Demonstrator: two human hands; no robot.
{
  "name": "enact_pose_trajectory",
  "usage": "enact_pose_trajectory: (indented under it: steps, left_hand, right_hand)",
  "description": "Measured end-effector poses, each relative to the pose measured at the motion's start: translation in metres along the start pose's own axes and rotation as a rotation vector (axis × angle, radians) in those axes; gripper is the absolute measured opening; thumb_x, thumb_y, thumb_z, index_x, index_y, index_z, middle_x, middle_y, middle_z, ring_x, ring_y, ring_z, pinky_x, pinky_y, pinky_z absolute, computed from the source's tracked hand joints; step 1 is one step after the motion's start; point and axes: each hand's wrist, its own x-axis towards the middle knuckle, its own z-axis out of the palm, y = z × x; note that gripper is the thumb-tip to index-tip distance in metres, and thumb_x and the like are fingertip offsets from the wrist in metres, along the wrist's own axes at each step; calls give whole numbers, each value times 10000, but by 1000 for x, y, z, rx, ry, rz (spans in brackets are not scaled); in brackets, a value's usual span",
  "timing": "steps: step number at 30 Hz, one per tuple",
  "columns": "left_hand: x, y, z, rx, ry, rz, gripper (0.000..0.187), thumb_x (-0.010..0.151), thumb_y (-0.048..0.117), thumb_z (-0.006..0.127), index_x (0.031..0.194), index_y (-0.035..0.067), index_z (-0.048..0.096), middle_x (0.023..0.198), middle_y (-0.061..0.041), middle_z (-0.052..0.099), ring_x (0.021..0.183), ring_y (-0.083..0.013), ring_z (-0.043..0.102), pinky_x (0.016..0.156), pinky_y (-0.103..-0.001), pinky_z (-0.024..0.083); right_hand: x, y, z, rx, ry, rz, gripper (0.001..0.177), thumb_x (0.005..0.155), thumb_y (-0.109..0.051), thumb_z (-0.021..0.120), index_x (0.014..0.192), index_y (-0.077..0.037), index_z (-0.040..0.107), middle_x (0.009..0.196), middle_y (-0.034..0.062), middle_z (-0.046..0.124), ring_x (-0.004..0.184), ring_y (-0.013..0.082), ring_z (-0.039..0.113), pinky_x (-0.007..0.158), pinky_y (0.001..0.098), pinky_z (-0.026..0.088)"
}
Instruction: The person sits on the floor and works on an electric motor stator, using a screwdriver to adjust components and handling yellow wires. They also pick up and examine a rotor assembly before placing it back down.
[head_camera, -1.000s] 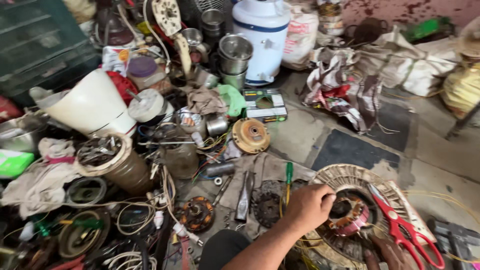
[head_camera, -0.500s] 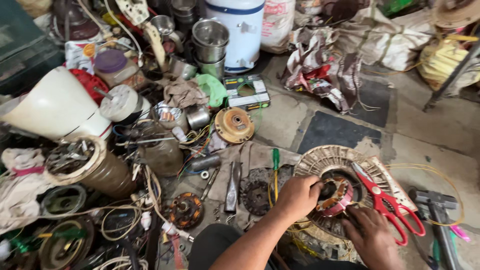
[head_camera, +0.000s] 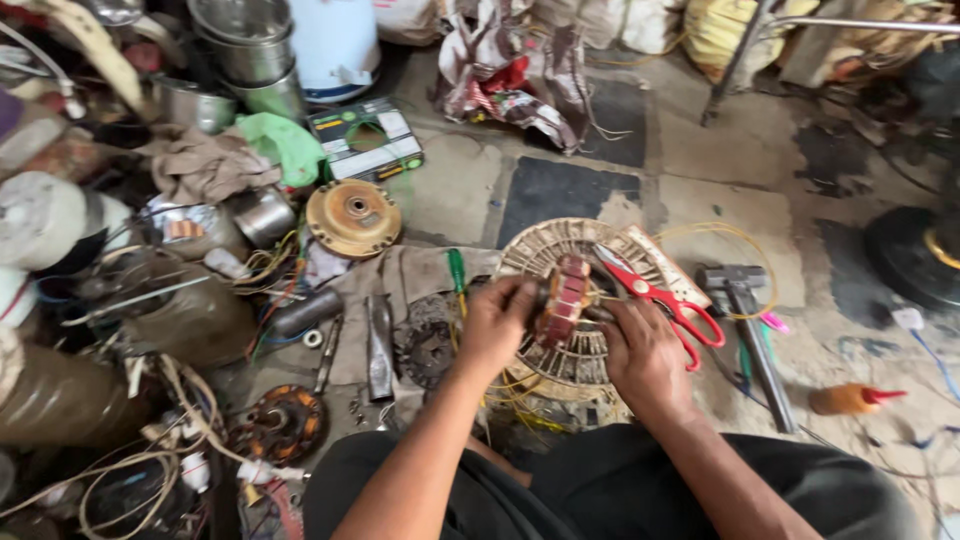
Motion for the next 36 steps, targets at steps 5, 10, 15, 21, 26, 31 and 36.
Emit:
enact_pose_trajectory:
  steps: [5,10,15,21,26,31,36]
  left_hand:
    - [-6,26,-7,-532,-107,-152,252,1026,222,693,1190,31,707,1025,-58,741,895,-156,675,779,-322,540]
    - [-8,43,-24,-644,-207,-163,426,968,235,728,1320,26,612,1171,-46,713,1084,-139,660,953,-324,534]
    - [-13,51,-17,-627,-47,-193,786,1067,695,455,1491,37,517,1091,-97,637,1040,-235,635,866,-442,551]
    - [-29,76,-8,-963,-260,-452,864,951,806,280,1484,162,500,1261,-102,664,1150,-303,645,804,-583,574]
    - [-28,64,-20,-1114,-263,-409,834,1039,756,340,1546,113,497,1347,-173,648,1195,-330,632,846,-472,592]
    - [-24,83,-34,-1281,-291,-345,820,1013,758,355,1543,148,495,1402,-175,623,1211,-363,632,736,-448,588]
    - [-21,91,-41,-1243,-176,-290,827,1020,739,359,1540,106,475,1414,-167,602,1322,-319,607,728,-484,594]
  right_hand:
    - [33,-42,-37,-134,-54,-90,281,863,-38,709,1138,-32,654,960,147,650,887,351,637,774,462,521]
    - [46,-70,-52,-159,-21,-221,281,864,-25,712,1138,-34,649,1011,130,660,909,332,640,802,446,532]
    - [52,-81,-64,-178,-15,-266,292,850,-25,727,1135,-30,661,1024,113,663,916,311,651,807,431,540]
    - [56,-93,-66,-213,-130,-351,448,759,15,718,1202,-40,683,1087,105,681,955,306,674,807,430,553]
    - [48,-105,-62,-2,-112,-308,470,843,-120,786,1286,-47,649,1215,155,649,1065,343,664,877,431,552]
    - [0,-45,-79,-194,-42,-31,538,831,-151,805,1338,-90,636,1284,161,626,1175,364,636,1001,437,528]
    - [-78,74,-102,-484,-180,169,386,899,-266,754,1253,-118,717,1098,113,716,1010,289,700,932,384,559]
